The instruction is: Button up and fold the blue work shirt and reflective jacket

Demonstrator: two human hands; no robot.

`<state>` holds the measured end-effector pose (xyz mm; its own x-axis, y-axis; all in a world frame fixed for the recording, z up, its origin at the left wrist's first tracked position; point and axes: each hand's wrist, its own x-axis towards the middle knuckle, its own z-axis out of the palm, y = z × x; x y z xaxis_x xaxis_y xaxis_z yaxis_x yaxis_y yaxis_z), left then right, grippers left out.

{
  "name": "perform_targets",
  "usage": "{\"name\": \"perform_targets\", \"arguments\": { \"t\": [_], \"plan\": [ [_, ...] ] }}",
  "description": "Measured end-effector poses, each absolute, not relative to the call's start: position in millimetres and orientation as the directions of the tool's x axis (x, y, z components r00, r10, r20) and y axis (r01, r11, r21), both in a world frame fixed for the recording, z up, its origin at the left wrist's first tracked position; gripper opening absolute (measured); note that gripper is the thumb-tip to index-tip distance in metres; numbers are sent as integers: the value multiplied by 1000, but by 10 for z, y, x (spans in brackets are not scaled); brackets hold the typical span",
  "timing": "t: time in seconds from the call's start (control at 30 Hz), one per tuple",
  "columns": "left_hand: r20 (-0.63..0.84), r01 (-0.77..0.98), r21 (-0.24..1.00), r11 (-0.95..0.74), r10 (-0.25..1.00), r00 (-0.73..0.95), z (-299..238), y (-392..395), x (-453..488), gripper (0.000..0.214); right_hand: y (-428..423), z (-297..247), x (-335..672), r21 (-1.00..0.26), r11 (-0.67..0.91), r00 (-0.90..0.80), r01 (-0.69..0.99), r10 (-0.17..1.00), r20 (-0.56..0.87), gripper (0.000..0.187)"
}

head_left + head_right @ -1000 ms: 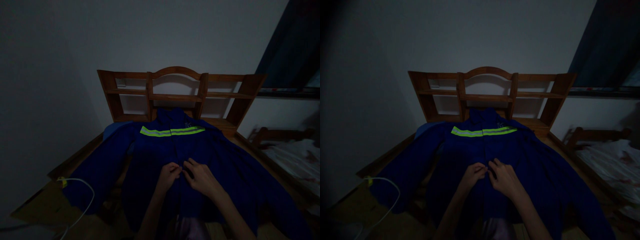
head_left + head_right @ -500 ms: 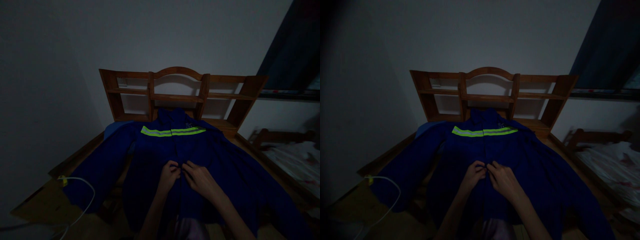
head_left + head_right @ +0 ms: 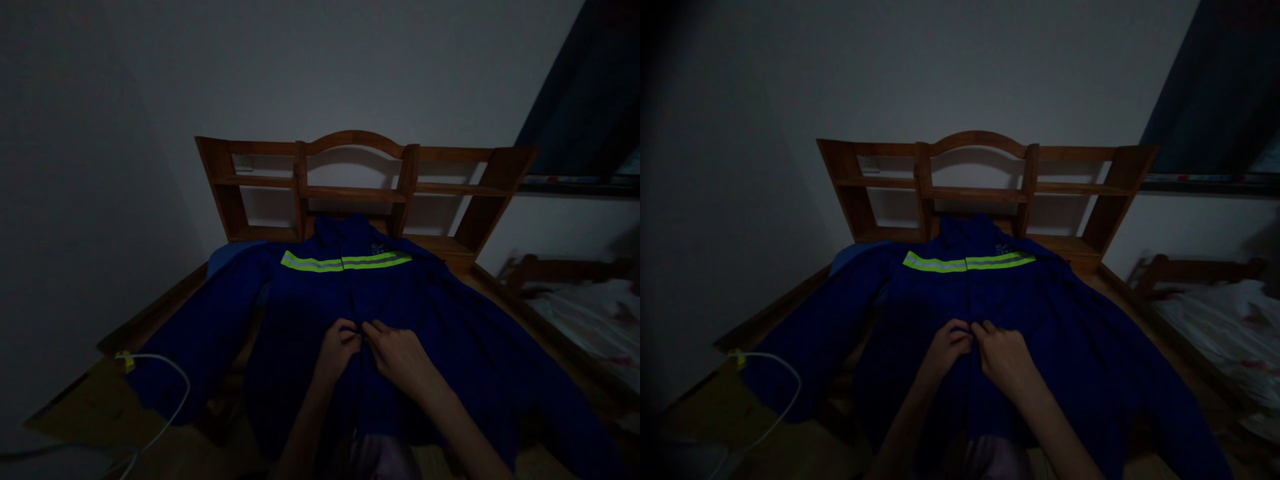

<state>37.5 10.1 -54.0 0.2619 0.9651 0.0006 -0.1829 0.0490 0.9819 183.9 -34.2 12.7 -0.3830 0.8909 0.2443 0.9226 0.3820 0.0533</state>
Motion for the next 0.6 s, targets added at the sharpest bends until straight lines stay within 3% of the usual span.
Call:
{"name": "perform_targets", "arguments": {
  "t": [0.6],
  "plan": [
    [55,-179,984,-17,977,208,-565,72,395,24,-288,215,1856,118,402,-414,908,904,105,35]
  ]
}}
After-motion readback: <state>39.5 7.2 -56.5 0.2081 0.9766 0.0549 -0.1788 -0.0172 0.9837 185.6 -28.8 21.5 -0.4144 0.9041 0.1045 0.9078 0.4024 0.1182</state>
